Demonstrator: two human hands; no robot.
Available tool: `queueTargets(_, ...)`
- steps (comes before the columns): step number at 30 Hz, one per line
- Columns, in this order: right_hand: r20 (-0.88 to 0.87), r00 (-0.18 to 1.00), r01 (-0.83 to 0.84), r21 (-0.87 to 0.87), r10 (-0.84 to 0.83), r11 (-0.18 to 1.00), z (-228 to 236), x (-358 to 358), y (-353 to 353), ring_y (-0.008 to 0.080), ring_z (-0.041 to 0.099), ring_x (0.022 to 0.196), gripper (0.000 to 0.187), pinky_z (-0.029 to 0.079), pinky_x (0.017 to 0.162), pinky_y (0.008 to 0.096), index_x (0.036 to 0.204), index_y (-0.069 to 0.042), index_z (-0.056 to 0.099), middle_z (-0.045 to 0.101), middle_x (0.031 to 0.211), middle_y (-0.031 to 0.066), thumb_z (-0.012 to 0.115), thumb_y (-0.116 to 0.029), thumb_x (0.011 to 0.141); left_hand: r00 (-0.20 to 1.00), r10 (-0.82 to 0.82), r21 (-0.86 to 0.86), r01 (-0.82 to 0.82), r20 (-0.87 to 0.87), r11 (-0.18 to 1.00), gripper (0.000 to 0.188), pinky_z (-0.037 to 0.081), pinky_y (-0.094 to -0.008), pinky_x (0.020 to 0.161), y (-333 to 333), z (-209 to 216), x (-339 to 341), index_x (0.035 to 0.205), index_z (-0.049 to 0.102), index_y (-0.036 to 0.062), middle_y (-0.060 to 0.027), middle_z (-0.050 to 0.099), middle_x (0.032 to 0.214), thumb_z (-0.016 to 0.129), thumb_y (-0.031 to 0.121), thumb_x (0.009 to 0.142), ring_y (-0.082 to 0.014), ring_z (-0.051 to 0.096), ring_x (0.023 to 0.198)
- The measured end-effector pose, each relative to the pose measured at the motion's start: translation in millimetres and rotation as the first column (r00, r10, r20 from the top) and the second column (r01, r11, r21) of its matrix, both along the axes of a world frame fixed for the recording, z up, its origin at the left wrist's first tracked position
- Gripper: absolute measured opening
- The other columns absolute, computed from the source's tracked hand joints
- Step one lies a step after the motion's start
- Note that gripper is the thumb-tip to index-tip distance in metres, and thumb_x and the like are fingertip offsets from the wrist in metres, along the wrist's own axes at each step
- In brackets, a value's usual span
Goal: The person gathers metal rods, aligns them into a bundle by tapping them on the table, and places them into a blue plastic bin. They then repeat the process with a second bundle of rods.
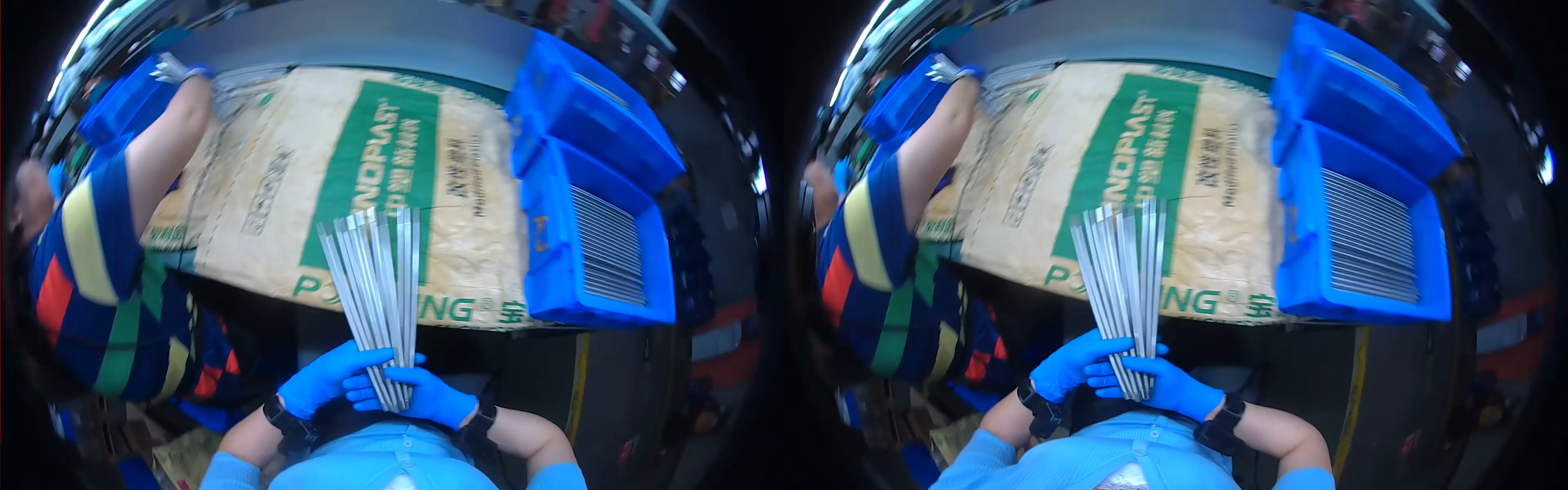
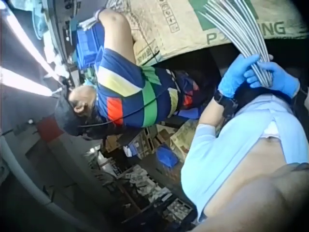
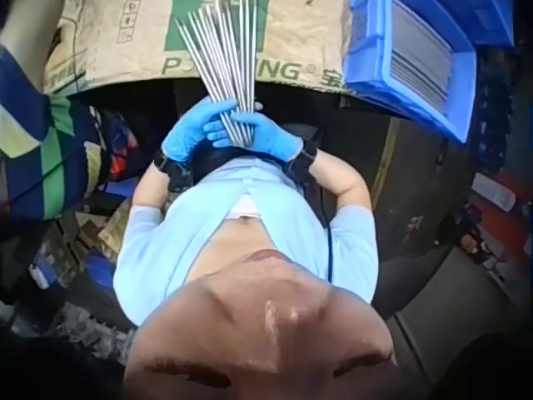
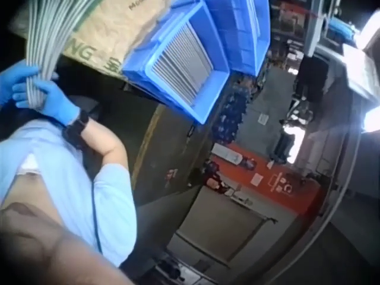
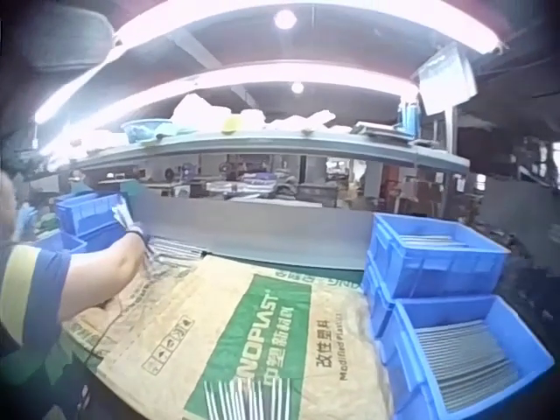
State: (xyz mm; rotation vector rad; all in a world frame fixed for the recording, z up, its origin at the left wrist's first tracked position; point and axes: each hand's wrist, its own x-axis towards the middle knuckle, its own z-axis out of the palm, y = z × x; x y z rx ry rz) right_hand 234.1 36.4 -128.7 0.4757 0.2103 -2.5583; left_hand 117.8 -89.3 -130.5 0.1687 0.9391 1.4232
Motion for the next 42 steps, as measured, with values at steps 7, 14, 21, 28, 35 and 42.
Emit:
queueTargets(7, -0.156, 0.987, -0.058, -0.118, 0.040, 0.991, -13.6, 12.9, 4.6, 0.0075, 0.041, 0.052, 0.014, 0.033, 0.045, 0.0196, 0.083, -0.010, 0.050, 0.045, 0.065, -0.0032, 0.055, -0.022, 0.089, 0.999, 0.031, 0.074, -0.033, 0.033, 0.997, 0.047, 0.050, -0.0317, 0.082, 24.5, 16.8, 16.7, 0.124, 0.044, -0.0034, -0.0177, 0.060, 0.099, 0.055, 0.025, 0.088, -0.0253, 0.061, 0.088)
queueTargets(14, -0.300, 0.886, -0.135, 0.565, 0.355, 0.814, 34.1, 38.5, 9.9, 0.0064, 0.043, 0.047, 0.015, 0.034, 0.044, 0.0208, 0.082, -0.010, 0.050, 0.046, 0.059, -0.0019, 0.061, -0.020, 0.083, 0.688, 0.643, 0.279, -0.725, 0.337, 0.630, 0.031, 0.045, -0.0251, 0.066, 29.1, 61.0, -28.3, 0.112, 0.050, 0.0032, -0.0032, 0.051, 0.072, 0.051, 0.024, 0.090, -0.0143, 0.052, 0.063)
queueTargets(21, -0.604, 0.672, 0.603, 0.782, 0.429, 0.157, 59.7, -41.6, 77.6, 0.0173, 0.059, 0.066, 0.031, 0.047, 0.061, 0.0301, 0.099, -0.004, 0.054, 0.060, 0.075, 0.0061, 0.067, -0.020, 0.076, 0.813, 0.529, 0.836, -0.100, -0.245, 0.540, 0.011, 0.032, -0.0234, 0.050, 75.2, 184.0, -29.1, 0.082, 0.043, 0.0096, 0.0015, 0.036, 0.061, 0.050, 0.013, 0.089, -0.0076, 0.035, 0.050)
queueTargets(28, -0.817, 0.477, 0.876, 0.413, 0.323, -0.248, 54.2, -89.0, 67.0, 0.0236, 0.062, 0.081, 0.050, 0.049, 0.073, 0.0351, 0.115, -0.002, 0.047, 0.061, 0.091, 0.0160, 0.072, -0.017, 0.074, 0.381, 0.554, 0.531, -0.174, -0.740, 0.829, 0.010, 0.045, -0.0252, 0.062, 91.8, 149.3, -38.1, 0.090, 0.053, 0.0062, -0.0032, 0.055, 0.079, 0.059, 0.005, 0.082, -0.0107, 0.054, 0.067)
queueTargets(35, -0.875, 0.482, 0.850, 0.479, -0.040, -0.218, 15.7, -126.5, 50.2, 0.0208, 0.061, 0.089, 0.045, 0.048, 0.075, 0.0330, 0.115, 0.000, 0.048, 0.062, 0.099, 0.0142, 0.068, -0.007, 0.075, 0.097, 0.753, 0.701, -0.305, -0.651, 0.645, 0.014, 0.045, -0.0233, 0.059, 136.9, 136.8, -19.3, 0.089, 0.058, 0.0060, 0.0007, 0.057, 0.073, 0.065, 0.015, 0.082, -0.0064, 0.054, 0.066)
queueTargets(42, -0.610, 0.772, 0.624, 0.674, 0.179, -0.396, 92.8, -81.8, 43.6, 0.0381, 0.062, 0.074, 0.031, 0.048, 0.062, 0.0431, 0.102, -0.002, 0.052, 0.060, 0.080, 0.0244, 0.063, -0.013, 0.075, 0.437, 0.826, 0.530, -0.634, -0.355, 0.563, 0.017, 0.041, -0.0246, 0.059, 102.1, 154.3, -44.1, 0.080, 0.054, 0.0089, 0.0002, 0.050, 0.065, 0.059, 0.023, 0.086, -0.0092, 0.049, 0.061)
